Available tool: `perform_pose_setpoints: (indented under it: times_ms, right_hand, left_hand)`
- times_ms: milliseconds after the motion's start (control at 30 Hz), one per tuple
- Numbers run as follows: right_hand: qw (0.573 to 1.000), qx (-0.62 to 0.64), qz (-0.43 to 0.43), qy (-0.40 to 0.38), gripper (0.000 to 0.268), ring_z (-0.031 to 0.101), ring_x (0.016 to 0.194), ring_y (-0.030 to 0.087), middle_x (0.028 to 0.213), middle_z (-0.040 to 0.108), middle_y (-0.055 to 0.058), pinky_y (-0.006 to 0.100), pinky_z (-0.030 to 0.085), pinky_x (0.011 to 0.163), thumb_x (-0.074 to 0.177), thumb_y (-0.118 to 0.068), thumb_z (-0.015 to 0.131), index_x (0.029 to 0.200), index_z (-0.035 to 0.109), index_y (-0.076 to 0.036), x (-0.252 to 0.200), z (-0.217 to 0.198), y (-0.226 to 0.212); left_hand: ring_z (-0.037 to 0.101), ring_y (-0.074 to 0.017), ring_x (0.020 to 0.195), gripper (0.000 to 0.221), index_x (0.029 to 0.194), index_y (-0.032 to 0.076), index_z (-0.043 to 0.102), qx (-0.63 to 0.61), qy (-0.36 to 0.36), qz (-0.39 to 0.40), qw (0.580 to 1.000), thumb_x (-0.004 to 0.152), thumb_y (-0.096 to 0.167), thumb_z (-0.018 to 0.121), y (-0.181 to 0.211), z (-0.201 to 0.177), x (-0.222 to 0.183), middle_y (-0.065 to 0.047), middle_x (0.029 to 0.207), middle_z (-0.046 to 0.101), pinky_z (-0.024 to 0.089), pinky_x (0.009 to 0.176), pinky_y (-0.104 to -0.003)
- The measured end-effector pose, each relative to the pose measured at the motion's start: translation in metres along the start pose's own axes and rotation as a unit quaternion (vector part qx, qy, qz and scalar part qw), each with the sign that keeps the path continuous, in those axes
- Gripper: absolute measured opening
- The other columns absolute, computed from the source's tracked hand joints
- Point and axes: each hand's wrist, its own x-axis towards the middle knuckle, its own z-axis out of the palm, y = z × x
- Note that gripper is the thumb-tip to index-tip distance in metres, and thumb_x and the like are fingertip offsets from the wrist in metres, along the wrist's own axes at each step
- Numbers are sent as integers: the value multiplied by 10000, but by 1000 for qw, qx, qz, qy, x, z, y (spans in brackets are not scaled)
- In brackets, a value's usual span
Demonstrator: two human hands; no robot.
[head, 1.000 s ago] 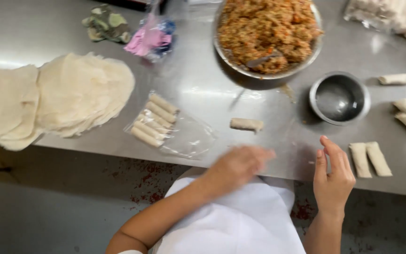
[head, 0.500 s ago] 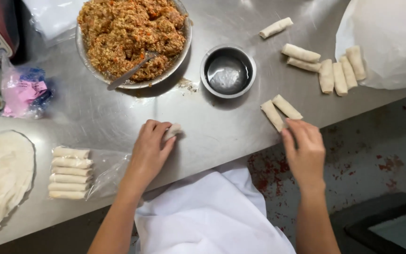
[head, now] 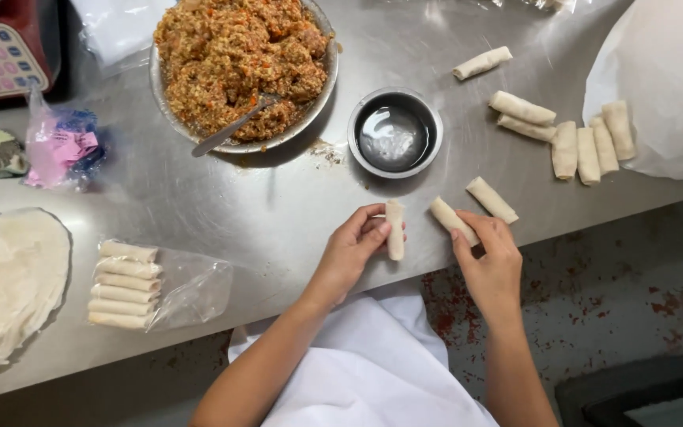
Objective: The person portions filling onto wrappers using a fork, rolls the wrappers into cylinders by hand, and places the finished rolls into plastic bags, adding a pink label to each bag.
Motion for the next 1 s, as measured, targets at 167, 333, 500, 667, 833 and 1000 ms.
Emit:
perform_pose_setpoints:
  times_ms: [167,333,500,667,833,1000]
  right_hand:
    - [987,148,21,54,396,596,955,246,1003,596,120,357,485,843,906,-89,692,1295,619,-67,-9,11,-21]
    - [978,204,9,43,355,572,1003,210,1054,535,107,343,477,884,975,-99,571,1323,611,-48,-15,22,-36]
    - [978,190,-51,70,433,557,1126,266,1201,508,172,379,466,955,959,-99,583,1383,545,-21,-25,38,-37]
    - [968,234,-71,53,437,606,1084,322,1170,549,228,420,513,897,879,-75,668,1302,598,10,-33,48,-34]
    - [989,55,-131,41,286,602,1079,334,1101,620,175,418,490,927,923,-78,666,1205,677,-32,5,1,-16]
    - [979,-151,-121,59,321,597,1074,321,1121,626,180,417,508,908,935,-14,686,1256,677,-21,19,-8,48]
  left_hand:
    - [656,-173,949,390,1304,56,538,-46,-13,-9,999,956,209,623,-15,17,8,-117,1092,666,583,844,-317]
    - [641,-160,965,374,1274,47,538,-45,6,12,999,952,218,625,1,25,8,-113,1076,649,584,860,-323]
    - [644,-147,927,346,1232,46,544,-38,12,28,999,938,200,643,1,19,10,-99,1027,642,592,823,-311]
    - [491,-198,1262,473,1309,112,480,-135,-20,62,989,917,318,646,15,16,5,-92,1340,538,448,1034,-359]
    - [602,-104,834,359,1258,50,508,-246,-18,33,968,968,248,586,19,-3,6,-12,828,554,530,953,-323]
    - [619,-138,975,388,1287,43,547,-304,-1,12,952,959,243,606,20,4,9,-49,941,619,490,1020,-323]
